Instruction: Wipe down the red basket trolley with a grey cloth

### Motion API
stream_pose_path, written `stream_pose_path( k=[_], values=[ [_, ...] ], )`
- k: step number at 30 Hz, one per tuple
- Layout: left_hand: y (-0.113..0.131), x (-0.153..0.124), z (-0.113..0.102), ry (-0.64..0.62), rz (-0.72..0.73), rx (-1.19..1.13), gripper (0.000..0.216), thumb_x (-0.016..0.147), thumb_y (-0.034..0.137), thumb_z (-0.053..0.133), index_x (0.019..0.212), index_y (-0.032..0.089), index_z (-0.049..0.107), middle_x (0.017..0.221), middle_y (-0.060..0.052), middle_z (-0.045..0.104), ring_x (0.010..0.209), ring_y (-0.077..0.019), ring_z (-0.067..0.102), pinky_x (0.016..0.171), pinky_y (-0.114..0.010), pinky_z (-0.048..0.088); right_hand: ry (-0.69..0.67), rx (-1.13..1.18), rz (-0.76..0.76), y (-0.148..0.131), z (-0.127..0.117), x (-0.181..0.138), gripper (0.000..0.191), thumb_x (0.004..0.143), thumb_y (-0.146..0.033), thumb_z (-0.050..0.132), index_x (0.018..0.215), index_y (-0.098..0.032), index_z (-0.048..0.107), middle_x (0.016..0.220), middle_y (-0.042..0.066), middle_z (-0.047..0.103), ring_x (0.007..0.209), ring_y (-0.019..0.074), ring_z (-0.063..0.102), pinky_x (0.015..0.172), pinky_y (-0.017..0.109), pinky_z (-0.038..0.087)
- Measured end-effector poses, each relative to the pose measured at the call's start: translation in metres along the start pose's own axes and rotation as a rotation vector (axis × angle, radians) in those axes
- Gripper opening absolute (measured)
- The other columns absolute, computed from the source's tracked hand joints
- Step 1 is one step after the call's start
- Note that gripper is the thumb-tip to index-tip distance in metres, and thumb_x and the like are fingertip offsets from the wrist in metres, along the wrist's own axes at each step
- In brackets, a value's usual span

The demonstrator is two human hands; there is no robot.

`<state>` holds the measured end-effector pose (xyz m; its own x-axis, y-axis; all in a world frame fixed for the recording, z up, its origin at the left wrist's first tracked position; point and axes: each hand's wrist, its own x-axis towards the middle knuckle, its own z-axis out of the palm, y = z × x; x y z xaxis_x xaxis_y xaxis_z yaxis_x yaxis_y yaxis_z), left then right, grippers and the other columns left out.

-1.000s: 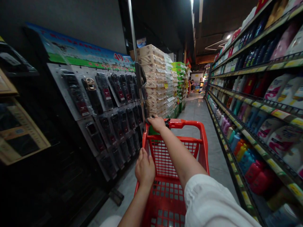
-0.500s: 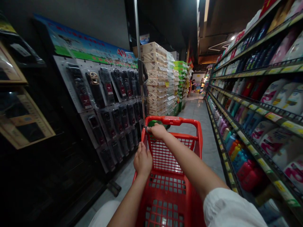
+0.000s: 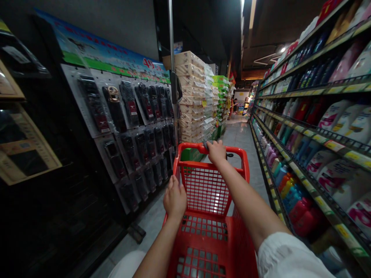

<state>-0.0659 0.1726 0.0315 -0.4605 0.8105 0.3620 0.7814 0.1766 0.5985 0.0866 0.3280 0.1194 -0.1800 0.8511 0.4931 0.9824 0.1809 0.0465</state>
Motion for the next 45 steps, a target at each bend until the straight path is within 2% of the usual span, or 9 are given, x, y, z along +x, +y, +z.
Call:
stream_pose_path(
  k=[5, 11, 14, 20, 26, 30, 34, 39, 45],
  values=[
    [0.002, 0.0, -0.002, -0.037, -0.031, 0.008, 0.054, 0.091, 0.016, 0.039, 0.143, 0.004, 0.045, 0.149, -0.017, 0.046, 0.131, -0.0253, 0.051, 0.109, -0.033, 0.041, -0.045, 0.033, -0.175, -0.043, 0.009, 0.021, 0.039, 0.096, -0.019, 0.036, 0.124, -0.025, 0.063, 0.112, 0.012, 0.068, 0.108, 0.0283, 0.048, 0.08, 0.034, 0.041],
    [-0.001, 0.0, -0.001, -0.034, -0.02, 0.028, 0.053, 0.091, 0.016, 0.04, 0.143, 0.005, 0.045, 0.15, -0.016, 0.045, 0.129, -0.0237, 0.053, 0.108, -0.032, 0.042, 0.026, 0.049, -0.447, -0.074, 0.024, 0.032, 0.047, 0.099, -0.022, 0.033, 0.143, -0.032, 0.045, 0.145, 0.005, 0.049, 0.112, 0.026, 0.045, 0.086, 0.036, 0.04],
    [-0.001, 0.002, 0.0, -0.033, -0.008, 0.028, 0.053, 0.091, 0.015, 0.041, 0.143, 0.005, 0.045, 0.148, -0.017, 0.047, 0.129, -0.0234, 0.054, 0.107, -0.031, 0.043, 0.008, -0.034, -0.521, -0.066, 0.03, 0.029, 0.046, 0.099, -0.023, 0.032, 0.143, -0.028, 0.045, 0.147, 0.009, 0.046, 0.113, 0.0279, 0.044, 0.085, 0.039, 0.039],
    [0.002, 0.001, -0.001, -0.063, 0.023, 0.04, 0.056, 0.09, 0.016, 0.043, 0.145, 0.003, 0.042, 0.15, -0.019, 0.044, 0.13, -0.0259, 0.052, 0.108, -0.033, 0.042, -0.04, -0.163, -0.603, -0.035, 0.02, 0.018, 0.042, 0.097, -0.019, 0.032, 0.118, -0.018, 0.068, 0.132, 0.015, 0.054, 0.109, 0.0306, 0.045, 0.079, 0.04, 0.039],
    [0.004, 0.002, 0.001, -0.059, 0.048, 0.015, 0.055, 0.09, 0.017, 0.044, 0.143, 0.006, 0.045, 0.149, -0.018, 0.045, 0.131, -0.0259, 0.051, 0.108, -0.034, 0.042, -0.04, -0.11, -0.66, 0.027, 0.016, -0.004, 0.042, 0.098, -0.021, 0.038, 0.132, -0.03, 0.06, 0.143, 0.007, 0.048, 0.115, 0.0285, 0.044, 0.089, 0.042, 0.038],
    [0.005, 0.003, 0.002, -0.054, 0.043, -0.003, 0.054, 0.09, 0.017, 0.045, 0.143, 0.005, 0.046, 0.149, -0.018, 0.045, 0.13, -0.0256, 0.052, 0.108, -0.034, 0.042, -0.044, -0.115, -0.593, 0.066, 0.015, -0.023, 0.043, 0.096, -0.02, 0.041, 0.134, -0.034, 0.058, 0.149, 0.004, 0.044, 0.119, 0.0279, 0.043, 0.093, 0.041, 0.038],
    [0.005, 0.004, 0.003, -0.038, 0.005, -0.075, 0.053, 0.09, 0.017, 0.045, 0.142, 0.007, 0.047, 0.148, -0.016, 0.046, 0.13, -0.0248, 0.053, 0.108, -0.034, 0.043, 0.011, -0.087, -0.398, 0.072, 0.01, -0.034, 0.044, 0.093, -0.02, 0.046, 0.133, -0.031, 0.06, 0.147, 0.006, 0.045, 0.116, 0.0277, 0.045, 0.09, 0.038, 0.04],
    [0.003, 0.007, 0.002, -0.007, -0.093, -0.209, 0.046, 0.094, 0.024, 0.041, 0.138, 0.016, 0.054, 0.143, -0.01, 0.054, 0.129, -0.0202, 0.054, 0.106, -0.031, 0.043, 0.064, -0.005, 0.049, 0.038, 0.007, -0.016, 0.044, 0.093, -0.023, 0.045, 0.135, -0.025, 0.056, 0.127, 0.013, 0.058, 0.104, 0.0278, 0.051, 0.082, 0.035, 0.043],
    [0.001, 0.007, 0.0, -0.012, -0.155, -0.266, 0.045, 0.097, 0.03, 0.035, 0.134, 0.018, 0.058, 0.141, -0.007, 0.056, 0.128, -0.0184, 0.054, 0.105, -0.029, 0.043, -0.039, 0.049, -0.05, -0.032, 0.004, 0.031, 0.035, 0.093, -0.017, 0.039, 0.108, -0.019, 0.071, 0.107, 0.014, 0.07, 0.107, 0.0281, 0.051, 0.08, 0.032, 0.043]
  ],
)
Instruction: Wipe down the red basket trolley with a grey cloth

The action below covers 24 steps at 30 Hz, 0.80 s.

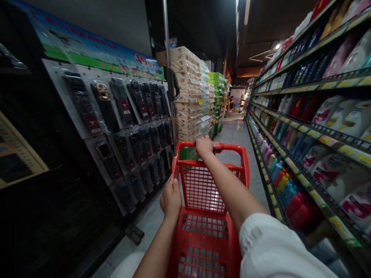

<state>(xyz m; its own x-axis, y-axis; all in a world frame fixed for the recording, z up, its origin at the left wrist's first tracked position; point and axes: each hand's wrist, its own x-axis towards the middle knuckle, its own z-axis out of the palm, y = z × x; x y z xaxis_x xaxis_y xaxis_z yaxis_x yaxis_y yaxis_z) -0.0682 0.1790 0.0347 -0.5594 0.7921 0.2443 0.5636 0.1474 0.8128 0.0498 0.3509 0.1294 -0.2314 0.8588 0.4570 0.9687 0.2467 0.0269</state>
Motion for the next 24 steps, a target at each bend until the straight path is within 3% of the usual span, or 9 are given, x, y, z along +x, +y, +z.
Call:
stream_pose_path(
  k=[4, 7, 9, 12, 15, 17, 20, 24],
  values=[
    [0.0, 0.0, -0.001, -0.01, -0.002, -0.01, 0.044, 0.098, 0.03, 0.035, 0.133, 0.018, 0.059, 0.141, -0.007, 0.056, 0.13, -0.0184, 0.053, 0.106, -0.029, 0.042, -0.067, 0.145, -0.105, -0.043, 0.008, 0.017, 0.041, 0.091, -0.015, 0.042, 0.121, -0.025, 0.067, 0.122, 0.006, 0.068, 0.108, 0.0245, 0.053, 0.089, 0.032, 0.043],
    [-0.001, 0.0, -0.001, -0.006, -0.009, -0.028, 0.045, 0.098, 0.03, 0.035, 0.134, 0.016, 0.058, 0.141, -0.009, 0.055, 0.131, -0.0185, 0.052, 0.108, -0.029, 0.041, -0.069, 0.284, -0.136, -0.062, 0.021, 0.01, 0.052, 0.09, -0.018, 0.045, 0.139, -0.033, 0.052, 0.148, -0.003, 0.049, 0.113, 0.0231, 0.053, 0.094, 0.031, 0.043],
    [-0.001, 0.0, -0.001, 0.001, -0.013, -0.044, 0.046, 0.099, 0.031, 0.033, 0.134, 0.015, 0.058, 0.141, -0.009, 0.056, 0.131, -0.0183, 0.052, 0.108, -0.028, 0.041, -0.066, 0.326, -0.154, -0.067, 0.028, -0.001, 0.055, 0.09, -0.019, 0.045, 0.143, -0.033, 0.048, 0.153, -0.005, 0.042, 0.117, 0.0236, 0.053, 0.095, 0.031, 0.044],
    [-0.001, -0.001, -0.002, 0.008, -0.022, -0.055, 0.047, 0.099, 0.032, 0.031, 0.133, 0.014, 0.059, 0.14, -0.01, 0.057, 0.131, -0.0179, 0.052, 0.108, -0.027, 0.04, -0.085, 0.323, -0.215, -0.065, 0.026, -0.022, 0.055, 0.089, -0.017, 0.044, 0.143, -0.029, 0.048, 0.148, -0.001, 0.049, 0.113, 0.0232, 0.055, 0.094, 0.031, 0.045],
    [0.001, -0.002, -0.004, 0.002, -0.031, -0.067, 0.047, 0.099, 0.031, 0.031, 0.133, 0.014, 0.059, 0.14, -0.01, 0.057, 0.131, -0.0182, 0.052, 0.108, -0.028, 0.04, -0.14, 0.251, -0.279, -0.058, 0.013, -0.036, 0.049, 0.091, -0.021, 0.045, 0.139, -0.025, 0.053, 0.125, 0.006, 0.067, 0.106, 0.0246, 0.058, 0.087, 0.031, 0.046],
    [0.003, -0.002, -0.005, -0.008, -0.038, -0.084, 0.046, 0.099, 0.031, 0.031, 0.133, 0.015, 0.059, 0.14, -0.01, 0.057, 0.131, -0.0185, 0.052, 0.108, -0.029, 0.04, -0.184, 0.209, -0.318, -0.054, 0.003, -0.042, 0.042, 0.091, -0.025, 0.048, 0.132, -0.027, 0.06, 0.111, 0.007, 0.072, 0.102, 0.0249, 0.059, 0.083, 0.031, 0.046],
    [0.006, -0.003, -0.008, -0.01, -0.074, -0.112, 0.045, 0.099, 0.031, 0.033, 0.132, 0.016, 0.06, 0.139, -0.009, 0.058, 0.13, -0.0192, 0.053, 0.108, -0.03, 0.04, -0.11, 0.219, -0.348, -0.053, -0.003, -0.05, 0.042, 0.092, -0.023, 0.048, 0.131, -0.031, 0.06, 0.119, 0.004, 0.068, 0.104, 0.0232, 0.056, 0.084, 0.03, 0.045],
    [0.01, -0.003, -0.013, -0.016, -0.167, -0.14, 0.047, 0.1, 0.033, 0.032, 0.139, 0.018, 0.054, 0.141, -0.009, 0.055, 0.13, -0.0214, 0.053, 0.108, -0.032, 0.04, -0.008, 0.168, -0.381, -0.061, 0.006, -0.069, 0.046, 0.097, -0.022, 0.04, 0.14, -0.03, 0.051, 0.129, 0.007, 0.061, 0.105, 0.024, 0.051, 0.083, 0.032, 0.044]
  ],
)
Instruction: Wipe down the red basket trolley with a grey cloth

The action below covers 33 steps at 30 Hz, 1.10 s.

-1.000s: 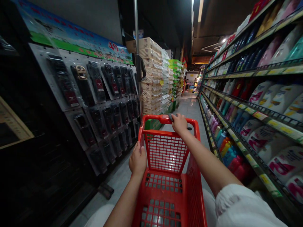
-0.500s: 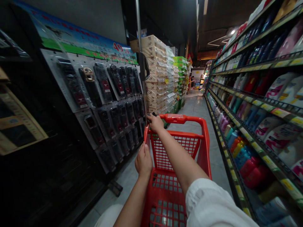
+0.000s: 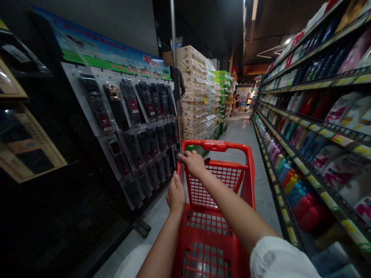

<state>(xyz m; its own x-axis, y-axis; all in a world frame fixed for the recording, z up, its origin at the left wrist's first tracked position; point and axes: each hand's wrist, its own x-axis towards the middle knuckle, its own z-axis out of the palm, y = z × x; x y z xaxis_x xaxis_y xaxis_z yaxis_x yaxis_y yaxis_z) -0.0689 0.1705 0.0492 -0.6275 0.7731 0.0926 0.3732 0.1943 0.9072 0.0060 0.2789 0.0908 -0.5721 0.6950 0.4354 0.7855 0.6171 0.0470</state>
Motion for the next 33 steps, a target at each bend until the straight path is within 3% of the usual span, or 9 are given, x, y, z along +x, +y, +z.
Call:
stream_pose_path(
  k=[3, 7, 10, 13, 17, 24, 28, 31, 33],
  values=[
    [0.0, 0.001, -0.002, 0.016, -0.036, -0.03, 0.05, 0.101, 0.036, 0.027, 0.143, 0.018, 0.048, 0.143, -0.008, 0.053, 0.132, -0.0216, 0.05, 0.109, -0.033, 0.038, -0.019, -0.031, -0.082, -0.01, 0.011, -0.019, 0.044, 0.099, -0.025, 0.037, 0.141, -0.029, 0.05, 0.124, 0.01, 0.06, 0.105, 0.0244, 0.049, 0.082, 0.033, 0.043],
    [-0.003, 0.002, -0.003, 0.049, -0.032, -0.06, 0.051, 0.102, 0.035, 0.024, 0.14, 0.016, 0.051, 0.142, -0.009, 0.055, 0.133, -0.0211, 0.049, 0.111, -0.031, 0.036, -0.028, -0.047, -0.202, -0.016, 0.013, -0.036, 0.042, 0.101, -0.03, 0.036, 0.14, -0.032, 0.049, 0.121, 0.009, 0.059, 0.104, 0.0234, 0.048, 0.08, 0.032, 0.042],
    [-0.002, 0.001, -0.003, 0.057, -0.036, -0.073, 0.051, 0.102, 0.035, 0.023, 0.138, 0.015, 0.054, 0.14, -0.01, 0.056, 0.133, -0.023, 0.05, 0.111, -0.034, 0.036, -0.013, -0.105, -0.222, -0.017, 0.006, -0.026, 0.04, 0.101, -0.028, 0.035, 0.137, -0.03, 0.052, 0.118, 0.01, 0.06, 0.103, 0.0246, 0.048, 0.079, 0.034, 0.041],
    [0.0, -0.001, -0.005, 0.052, -0.065, -0.082, 0.051, 0.102, 0.036, 0.024, 0.137, 0.016, 0.056, 0.139, -0.01, 0.057, 0.133, -0.0251, 0.049, 0.111, -0.036, 0.036, 0.006, -0.145, -0.136, -0.017, -0.002, -0.002, 0.039, 0.099, -0.024, 0.036, 0.133, -0.026, 0.055, 0.118, 0.012, 0.059, 0.105, 0.0269, 0.047, 0.076, 0.035, 0.041],
    [-0.001, 0.001, -0.006, 0.073, -0.048, -0.135, 0.053, 0.102, 0.036, 0.021, 0.136, 0.015, 0.055, 0.138, -0.01, 0.058, 0.135, -0.0231, 0.047, 0.112, -0.034, 0.035, 0.009, -0.103, -0.106, -0.02, 0.0, 0.007, 0.039, 0.098, -0.024, 0.038, 0.133, -0.026, 0.056, 0.122, 0.012, 0.058, 0.103, 0.0269, 0.048, 0.074, 0.035, 0.043],
    [-0.007, 0.007, -0.004, 0.134, -0.056, -0.221, 0.057, 0.101, 0.036, 0.018, 0.135, 0.009, 0.055, 0.138, -0.016, 0.057, 0.134, -0.0224, 0.048, 0.112, -0.033, 0.036, 0.15, 0.331, -0.193, -0.03, 0.042, -0.06, 0.042, 0.09, -0.015, 0.051, 0.127, -0.03, 0.064, 0.12, 0.007, 0.06, 0.1, 0.0208, 0.052, 0.085, 0.033, 0.046],
    [-0.006, 0.006, -0.004, 0.115, -0.037, -0.244, 0.059, 0.101, 0.038, 0.016, 0.132, 0.011, 0.059, 0.135, -0.014, 0.06, 0.133, -0.0219, 0.05, 0.113, -0.034, 0.036, 0.309, 0.576, 0.001, -0.014, 0.052, -0.061, 0.049, 0.081, -0.007, 0.051, 0.123, -0.027, 0.066, 0.109, 0.006, 0.063, 0.1, 0.0193, 0.056, 0.09, 0.033, 0.048],
    [-0.003, 0.005, -0.005, 0.098, -0.028, -0.23, 0.06, 0.101, 0.039, 0.016, 0.131, 0.012, 0.06, 0.136, -0.012, 0.06, 0.134, -0.0227, 0.049, 0.113, -0.035, 0.035, 0.463, 0.632, 0.19, -0.004, 0.049, -0.029, 0.049, 0.082, -0.011, 0.051, 0.126, -0.027, 0.064, 0.115, 0.007, 0.06, 0.105, 0.0212, 0.056, 0.094, 0.035, 0.047],
    [-0.002, 0.004, -0.005, 0.089, -0.033, -0.217, 0.059, 0.101, 0.038, 0.016, 0.132, 0.011, 0.06, 0.136, -0.012, 0.059, 0.134, -0.0241, 0.049, 0.113, -0.037, 0.035, 0.486, 0.677, 0.275, -0.007, 0.05, -0.006, 0.046, 0.084, -0.014, 0.05, 0.126, -0.026, 0.064, 0.114, 0.007, 0.059, 0.105, 0.021, 0.056, 0.095, 0.034, 0.047]
  ],
)
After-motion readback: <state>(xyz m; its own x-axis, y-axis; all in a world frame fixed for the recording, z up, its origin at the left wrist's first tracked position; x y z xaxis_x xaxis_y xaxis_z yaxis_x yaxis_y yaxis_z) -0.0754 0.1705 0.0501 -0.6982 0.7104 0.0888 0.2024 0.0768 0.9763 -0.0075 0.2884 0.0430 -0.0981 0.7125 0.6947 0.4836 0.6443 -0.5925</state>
